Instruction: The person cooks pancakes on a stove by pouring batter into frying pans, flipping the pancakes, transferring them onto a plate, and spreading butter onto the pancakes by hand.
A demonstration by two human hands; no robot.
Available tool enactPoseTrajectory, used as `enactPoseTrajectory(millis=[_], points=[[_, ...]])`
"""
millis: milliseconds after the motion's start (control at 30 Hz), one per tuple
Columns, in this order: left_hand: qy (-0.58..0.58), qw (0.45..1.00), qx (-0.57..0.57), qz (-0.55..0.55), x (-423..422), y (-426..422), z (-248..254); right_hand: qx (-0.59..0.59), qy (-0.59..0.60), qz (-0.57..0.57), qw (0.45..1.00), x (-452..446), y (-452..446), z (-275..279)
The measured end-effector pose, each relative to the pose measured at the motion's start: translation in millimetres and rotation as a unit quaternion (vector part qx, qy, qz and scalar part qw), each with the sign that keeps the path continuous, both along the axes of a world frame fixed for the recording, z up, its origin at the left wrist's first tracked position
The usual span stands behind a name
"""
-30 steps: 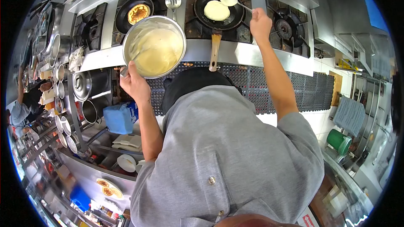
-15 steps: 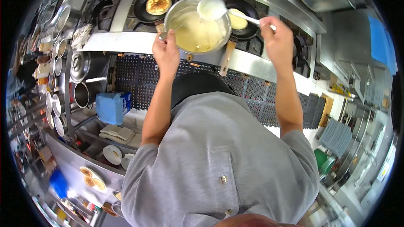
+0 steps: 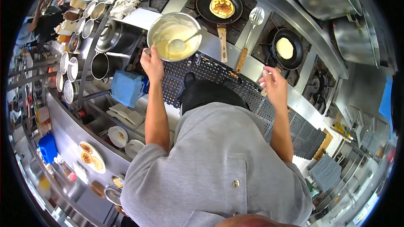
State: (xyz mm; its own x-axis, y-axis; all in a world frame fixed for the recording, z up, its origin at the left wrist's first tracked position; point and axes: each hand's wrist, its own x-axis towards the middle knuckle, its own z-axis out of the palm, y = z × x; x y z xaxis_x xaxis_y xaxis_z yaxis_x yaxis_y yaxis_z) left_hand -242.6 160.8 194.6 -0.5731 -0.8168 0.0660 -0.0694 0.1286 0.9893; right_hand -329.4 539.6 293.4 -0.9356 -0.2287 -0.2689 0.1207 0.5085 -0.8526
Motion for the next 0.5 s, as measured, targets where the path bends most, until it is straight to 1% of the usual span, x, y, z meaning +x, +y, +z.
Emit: enactPoseTrajectory(millis=[33, 100, 133, 167, 233, 300, 333, 367, 433, 467, 500], points=[[-0.005, 1.0, 0.006, 0.007, -6, -10, 4, 0.003, -0.001, -0.01, 1.0, 6, -5, -8], [0.068, 0.997, 0.025, -0.001, -21, -41, -26, -0.008, -0.032, -0.036, 0.999, 18, -10, -22], [0.045, 0.999, 0.021, 0.009, -27, -48, -31, 0.017, -0.01, -0.029, 0.999, 24, -13, -27], [0.061, 0.997, 0.045, 0.018, -35, -55, -41, 0.025, -0.011, -0.052, 0.998, 31, -17, -28], [0.025, 0.998, 0.051, 0.031, -40, -70, -52, 0.056, -0.023, -0.049, 0.997, 44, -25, -29], [0.007, 1.0, 0.024, 0.015, -46, -81, -52, 0.084, -0.007, -0.073, 0.994, 57, -32, -36], [-0.007, 1.0, 0.01, 0.027, -50, -84, -47, 0.091, 0.004, -0.059, 0.994, 64, -31, -49], [-0.023, 0.998, 0.05, 0.014, -50, -87, -43, 0.101, 0.016, -0.047, 0.994, 72, -28, -57], [-0.034, 0.994, 0.091, -0.053, -45, -90, -30, 0.111, 0.017, -0.058, 0.992, 83, -34, -66], [-0.038, 0.991, 0.107, -0.069, -42, -94, -32, 0.108, -0.018, -0.069, 0.992, 86, -43, -55], [-0.044, 0.989, 0.12, -0.08, -39, -98, -35, 0.109, -0.02, -0.082, 0.99, 89, -47, -53]])
